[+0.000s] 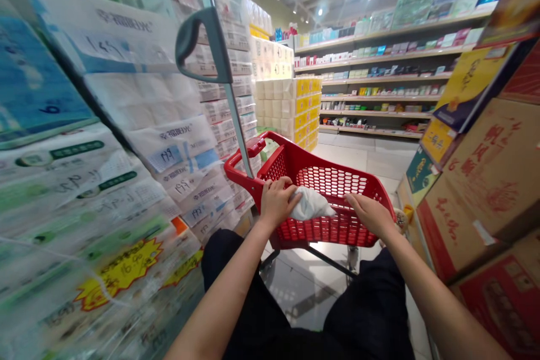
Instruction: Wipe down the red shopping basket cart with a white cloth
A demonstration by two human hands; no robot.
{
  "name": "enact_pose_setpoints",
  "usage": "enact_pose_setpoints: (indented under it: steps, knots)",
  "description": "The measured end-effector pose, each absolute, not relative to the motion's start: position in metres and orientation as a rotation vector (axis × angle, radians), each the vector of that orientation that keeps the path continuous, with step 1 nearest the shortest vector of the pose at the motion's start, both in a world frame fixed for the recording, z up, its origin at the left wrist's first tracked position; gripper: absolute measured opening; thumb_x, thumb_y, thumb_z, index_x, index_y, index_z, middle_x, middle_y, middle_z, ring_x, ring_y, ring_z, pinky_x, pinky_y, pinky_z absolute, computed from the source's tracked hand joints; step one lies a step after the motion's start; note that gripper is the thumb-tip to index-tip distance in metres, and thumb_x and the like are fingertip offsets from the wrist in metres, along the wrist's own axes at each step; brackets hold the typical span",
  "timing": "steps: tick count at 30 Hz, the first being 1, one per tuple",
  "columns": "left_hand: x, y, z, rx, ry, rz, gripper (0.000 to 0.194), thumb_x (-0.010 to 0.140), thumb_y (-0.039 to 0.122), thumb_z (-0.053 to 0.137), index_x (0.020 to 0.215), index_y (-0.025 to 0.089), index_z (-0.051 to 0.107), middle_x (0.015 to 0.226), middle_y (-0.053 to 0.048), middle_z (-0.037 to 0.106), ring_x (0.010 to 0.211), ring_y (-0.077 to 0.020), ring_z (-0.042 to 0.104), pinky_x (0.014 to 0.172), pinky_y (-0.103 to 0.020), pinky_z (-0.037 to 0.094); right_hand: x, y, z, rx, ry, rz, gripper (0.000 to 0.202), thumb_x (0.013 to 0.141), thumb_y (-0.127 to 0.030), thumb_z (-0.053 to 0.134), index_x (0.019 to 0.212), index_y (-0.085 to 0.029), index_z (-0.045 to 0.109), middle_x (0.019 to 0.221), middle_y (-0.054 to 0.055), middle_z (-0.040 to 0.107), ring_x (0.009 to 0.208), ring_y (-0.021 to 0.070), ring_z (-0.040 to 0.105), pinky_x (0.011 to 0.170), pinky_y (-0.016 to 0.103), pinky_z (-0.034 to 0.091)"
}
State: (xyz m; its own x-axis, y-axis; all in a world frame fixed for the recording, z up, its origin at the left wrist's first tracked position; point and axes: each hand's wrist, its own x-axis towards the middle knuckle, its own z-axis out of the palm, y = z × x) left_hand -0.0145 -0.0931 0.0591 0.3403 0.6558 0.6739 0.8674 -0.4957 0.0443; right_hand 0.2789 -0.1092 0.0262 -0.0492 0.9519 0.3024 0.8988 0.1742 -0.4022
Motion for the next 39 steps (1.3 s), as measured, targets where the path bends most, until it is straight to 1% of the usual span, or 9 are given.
enact_pose_setpoints:
  steps: [6,9,12,16,19,24,29,34,39]
  knots:
    - [-0.028,-0.085,0.081,-2.07,-1.396,-1.027,0.031,0.092,0.026,0.05,0.122,0.023,0.056,0.138,-0.01,0.046,0.125,-0.0271,0.044,0.106,-0.043,0.033,0.301,-0.127,0.008,-2.106,-1.943,-0.052,0.064,0.095,-0.062,0.017,0.102,-0.03,0.072,0.1,0.005,0.072,0.089,0.0233,0.066,0.067,0.028,0.039]
    - [-0.023,-0.086,0.081,-2.295,-1.196,-0.835,0.033,0.091,0.02,0.05,0.122,0.027,0.056,0.127,-0.006,0.056,0.119,-0.0235,0.049,0.106,-0.041,0.032,0.291,-0.128,0.011,-2.186,-1.945,-0.039,0.066,0.096,-0.061,0.014,0.102,-0.029,0.072,0.097,0.007,0.072,0.089,0.0245,0.066,0.067,0.03,0.039]
    - [-0.011,-0.093,0.067,-2.453,-1.147,-0.689,0.025,0.094,0.027,0.047,0.115,0.026,0.06,0.114,-0.005,0.063,0.106,-0.0224,0.054,0.097,-0.039,0.037,0.286,-0.126,0.012,-2.241,-1.953,-0.017,0.065,0.097,-0.057,0.013,0.108,-0.028,0.07,0.098,0.01,0.072,0.089,0.0271,0.067,0.069,0.033,0.041]
    - [0.009,-0.105,0.044,-2.393,-1.254,-0.687,0.032,0.096,0.038,0.042,0.124,0.027,0.055,0.112,-0.009,0.061,0.102,-0.0261,0.052,0.096,-0.045,0.034,0.278,-0.128,0.012,-2.242,-1.986,0.001,0.059,0.098,-0.049,0.017,0.11,-0.024,0.069,0.099,0.012,0.071,0.086,0.0267,0.067,0.07,0.034,0.043]
    - [0.023,-0.109,0.03,-2.428,-1.218,-0.66,0.03,0.097,0.038,0.042,0.122,0.029,0.055,0.108,-0.007,0.061,0.099,-0.0255,0.051,0.099,-0.047,0.03,0.269,-0.132,0.013,-2.229,-2.003,0.001,0.059,0.099,-0.045,0.017,0.102,-0.022,0.071,0.096,0.013,0.071,0.086,0.0259,0.067,0.071,0.034,0.044]
    - [0.033,-0.106,0.019,-2.496,-1.188,-0.647,0.026,0.097,0.037,0.044,0.119,0.031,0.056,0.106,-0.004,0.06,0.099,-0.0241,0.05,0.097,-0.046,0.029,0.262,-0.134,0.01,-2.183,-2.101,-0.066,0.053,0.099,-0.04,0.019,0.11,-0.021,0.068,0.096,0.013,0.071,0.086,0.0262,0.067,0.069,0.033,0.044]
    - [0.03,-0.102,0.02,-2.562,-1.149,-0.649,0.023,0.097,0.037,0.044,0.115,0.03,0.057,0.108,-0.003,0.06,0.1,-0.0218,0.05,0.098,-0.044,0.027,0.266,-0.137,0.007,-2.164,-2.082,-0.058,0.051,0.1,-0.042,0.021,0.115,-0.021,0.065,0.097,0.013,0.071,0.086,0.0243,0.067,0.069,0.032,0.044]
    - [0.019,-0.093,0.027,-2.63,-1.099,-0.65,0.021,0.097,0.037,0.045,0.112,0.03,0.058,0.107,-0.001,0.061,0.101,-0.0201,0.051,0.096,-0.04,0.027,0.263,-0.148,0.012,-2.029,-2.044,0.085,0.06,0.098,-0.056,0.014,0.103,-0.024,0.064,0.093,0.008,0.071,0.091,0.0232,0.066,0.068,0.029,0.041]
    - [-0.004,-0.078,0.035,-2.687,-1.07,-0.634,0.021,0.096,0.039,0.047,0.112,0.031,0.059,0.108,0.001,0.062,0.102,-0.0185,0.052,0.099,-0.039,0.029,0.25,-0.157,0.017,-1.789,-2.177,0.187,0.046,0.099,-0.053,0.016,0.112,-0.026,0.052,0.097,0.004,0.07,0.089,0.0213,0.067,0.063,0.027,0.038]
